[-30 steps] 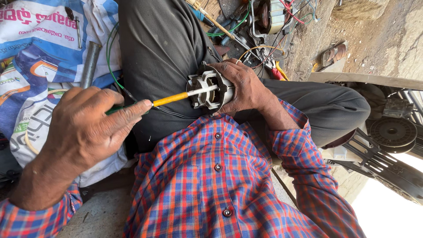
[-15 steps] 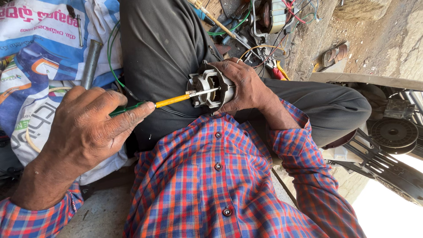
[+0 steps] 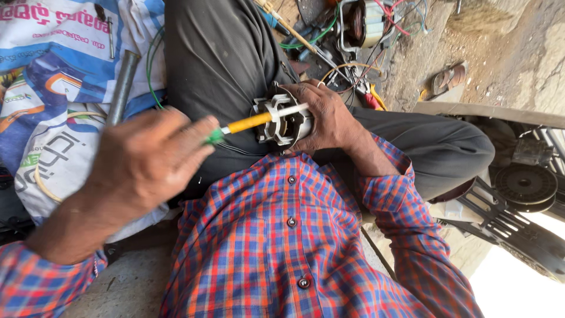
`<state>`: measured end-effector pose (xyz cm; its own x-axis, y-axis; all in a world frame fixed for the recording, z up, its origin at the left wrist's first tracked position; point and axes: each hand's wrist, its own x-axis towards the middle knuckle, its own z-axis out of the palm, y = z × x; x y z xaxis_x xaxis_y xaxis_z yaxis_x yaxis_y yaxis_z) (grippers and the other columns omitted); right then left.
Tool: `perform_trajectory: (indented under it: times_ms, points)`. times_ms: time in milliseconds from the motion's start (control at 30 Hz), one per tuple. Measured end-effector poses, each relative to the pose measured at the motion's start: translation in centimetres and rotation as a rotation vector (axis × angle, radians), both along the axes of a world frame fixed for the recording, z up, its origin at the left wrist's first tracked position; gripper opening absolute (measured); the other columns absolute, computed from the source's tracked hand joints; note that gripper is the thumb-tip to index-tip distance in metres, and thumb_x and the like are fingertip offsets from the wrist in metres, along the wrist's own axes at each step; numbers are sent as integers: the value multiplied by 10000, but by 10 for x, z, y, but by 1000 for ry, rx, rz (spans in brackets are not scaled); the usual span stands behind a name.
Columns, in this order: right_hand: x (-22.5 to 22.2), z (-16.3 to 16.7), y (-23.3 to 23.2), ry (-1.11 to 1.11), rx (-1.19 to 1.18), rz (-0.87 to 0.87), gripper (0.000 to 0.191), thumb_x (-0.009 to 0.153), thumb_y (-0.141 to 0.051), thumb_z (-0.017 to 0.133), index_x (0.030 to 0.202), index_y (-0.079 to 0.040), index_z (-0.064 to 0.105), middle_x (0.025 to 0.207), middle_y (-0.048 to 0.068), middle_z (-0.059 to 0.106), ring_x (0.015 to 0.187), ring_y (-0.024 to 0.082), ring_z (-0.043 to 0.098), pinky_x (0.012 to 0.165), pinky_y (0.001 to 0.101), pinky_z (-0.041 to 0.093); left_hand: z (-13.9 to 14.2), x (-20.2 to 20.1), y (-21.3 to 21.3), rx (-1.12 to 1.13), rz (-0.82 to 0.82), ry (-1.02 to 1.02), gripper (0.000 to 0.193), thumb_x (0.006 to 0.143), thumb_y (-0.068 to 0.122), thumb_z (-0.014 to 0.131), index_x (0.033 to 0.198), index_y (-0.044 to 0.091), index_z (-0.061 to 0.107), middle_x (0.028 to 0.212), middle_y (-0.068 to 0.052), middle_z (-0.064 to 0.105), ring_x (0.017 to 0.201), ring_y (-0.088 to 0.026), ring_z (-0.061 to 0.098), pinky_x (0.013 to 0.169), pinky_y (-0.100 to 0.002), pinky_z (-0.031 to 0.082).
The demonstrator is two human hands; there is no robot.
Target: The person sits on the ground with an electric motor across their lap and uses a screwdriver to unscrew and pry the motor housing. They work the screwdriver around the housing, pull the housing apart, remove the armature, and continue unscrewing components from the motor end bell.
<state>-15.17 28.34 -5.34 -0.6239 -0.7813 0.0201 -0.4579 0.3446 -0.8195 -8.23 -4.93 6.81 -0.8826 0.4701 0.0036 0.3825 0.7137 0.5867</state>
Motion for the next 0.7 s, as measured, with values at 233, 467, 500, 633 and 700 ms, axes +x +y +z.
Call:
perform_trajectory:
  times_ms: [233, 467, 500, 633, 700]
  points:
    - [-2, 0, 1, -4, 47, -4, 1201, 456, -580, 989, 1415, 0, 558, 1244, 162, 686, 1181, 381, 652, 1038, 478, 530, 11, 6, -22, -21, 66, -20, 391, 772, 180, 901, 1132, 95, 777, 789, -38, 642, 611, -150, 605, 522, -294, 505]
    - [-1, 2, 1, -41, 61, -15, 1166, 492, -560, 1007, 1422, -9, 570, 1260, 166, 687, 1182, 365, 665, 1043, 464, 541, -1, 15, -18, 6, 56, -29, 352, 794, 186, 892, 1113, 80, 787, 785, -33, 646, 598, -131, 599, 497, -264, 502]
    - [-1, 2, 1, -43, 68, -14, 1160, 494, -558, 1008, 1420, -10, 572, 1259, 166, 687, 1182, 365, 665, 1041, 462, 542, -1, 14, -18, 8, 55, -28, 355, 791, 188, 889, 1113, 79, 785, 790, -33, 646, 608, -132, 604, 504, -264, 503]
    - [-1, -1, 1, -37, 68, -8, 1202, 464, -581, 1000, 1416, 6, 560, 1250, 165, 684, 1172, 359, 666, 1034, 462, 543, 0, 12, -20, 2, 43, -23, 346, 794, 194, 884, 1105, 82, 781, 807, -32, 650, 634, -132, 613, 523, -264, 506]
    - [0, -3, 1, -24, 67, -14, 1206, 460, -584, 1000, 1414, 8, 560, 1263, 174, 680, 1182, 366, 663, 1042, 468, 539, 1, 12, -20, -7, 42, -21, 344, 797, 196, 885, 1106, 87, 781, 804, -29, 649, 634, -131, 609, 524, -263, 504]
